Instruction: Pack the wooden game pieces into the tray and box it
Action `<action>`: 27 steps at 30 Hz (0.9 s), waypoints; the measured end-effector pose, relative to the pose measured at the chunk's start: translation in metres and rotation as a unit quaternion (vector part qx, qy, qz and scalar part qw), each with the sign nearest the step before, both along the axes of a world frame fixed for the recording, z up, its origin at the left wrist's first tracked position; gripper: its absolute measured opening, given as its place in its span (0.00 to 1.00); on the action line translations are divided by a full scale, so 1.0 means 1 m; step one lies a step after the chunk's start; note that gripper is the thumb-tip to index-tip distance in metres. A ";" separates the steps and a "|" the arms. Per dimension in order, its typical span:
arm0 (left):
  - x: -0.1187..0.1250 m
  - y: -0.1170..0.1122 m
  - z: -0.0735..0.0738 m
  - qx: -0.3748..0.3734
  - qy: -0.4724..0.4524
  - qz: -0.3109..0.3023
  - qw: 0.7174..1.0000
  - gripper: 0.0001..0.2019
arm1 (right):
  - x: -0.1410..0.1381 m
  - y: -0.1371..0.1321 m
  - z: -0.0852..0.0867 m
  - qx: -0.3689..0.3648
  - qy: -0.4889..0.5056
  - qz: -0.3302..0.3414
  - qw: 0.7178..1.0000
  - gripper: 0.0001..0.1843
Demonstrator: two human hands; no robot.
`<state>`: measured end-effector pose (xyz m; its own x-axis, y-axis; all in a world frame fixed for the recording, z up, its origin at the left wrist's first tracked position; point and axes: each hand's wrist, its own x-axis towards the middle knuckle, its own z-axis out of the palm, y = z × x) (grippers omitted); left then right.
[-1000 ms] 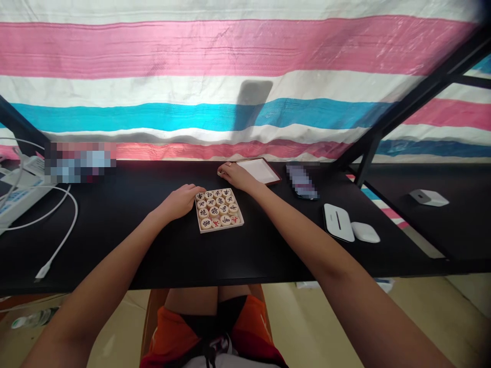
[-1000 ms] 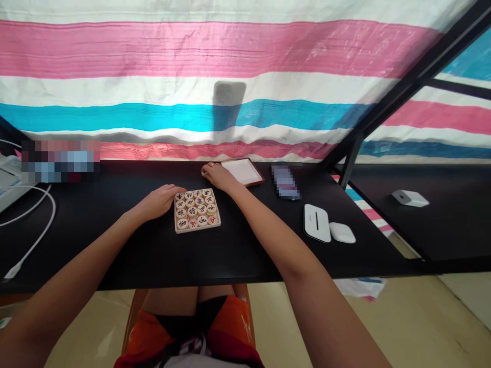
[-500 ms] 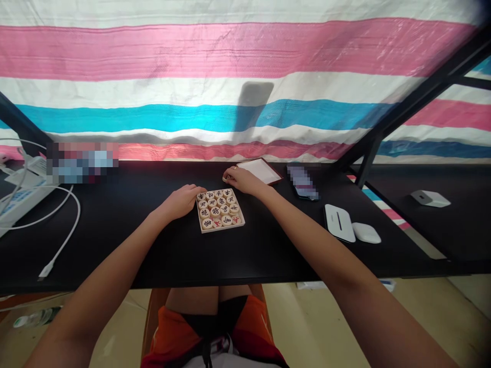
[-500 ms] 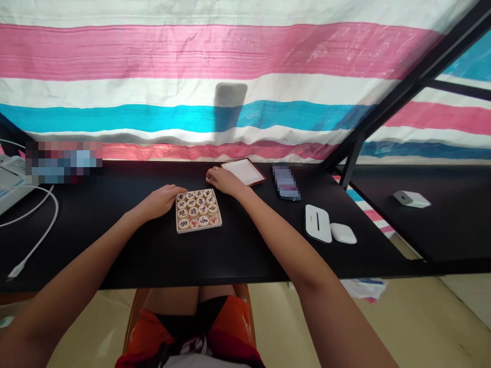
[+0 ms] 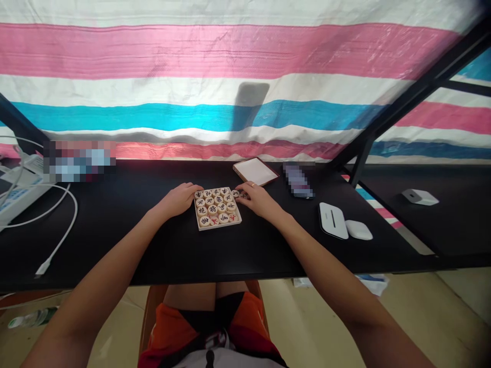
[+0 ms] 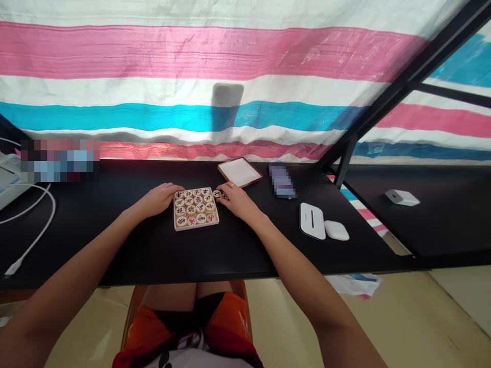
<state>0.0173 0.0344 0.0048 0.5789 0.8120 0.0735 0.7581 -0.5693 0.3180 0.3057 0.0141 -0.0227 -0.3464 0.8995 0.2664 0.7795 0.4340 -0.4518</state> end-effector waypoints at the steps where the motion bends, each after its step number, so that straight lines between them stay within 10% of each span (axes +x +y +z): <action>1: 0.000 0.000 0.000 -0.001 -0.001 0.002 1.000 0.20 | 0.001 0.000 -0.001 -0.001 0.023 -0.003 1.000 0.14; 10: 0.002 -0.003 0.003 -0.002 0.005 0.013 1.000 0.20 | -0.024 -0.033 0.026 0.138 0.153 0.088 0.975 0.06; 16: 0.003 -0.004 0.005 0.001 0.006 0.014 1.000 0.20 | -0.054 -0.054 0.020 0.133 0.095 0.247 0.955 0.06; 27: 0.004 -0.006 0.008 -0.006 0.008 0.015 1.000 0.20 | -0.052 -0.054 0.018 0.114 0.058 0.284 0.950 0.06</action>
<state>0.0212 0.0288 0.0123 0.5558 0.8296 0.0545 0.7793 -0.5427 0.3132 0.2534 -0.0399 -0.0042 -0.7147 0.4907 0.4984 0.3415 0.8667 -0.3635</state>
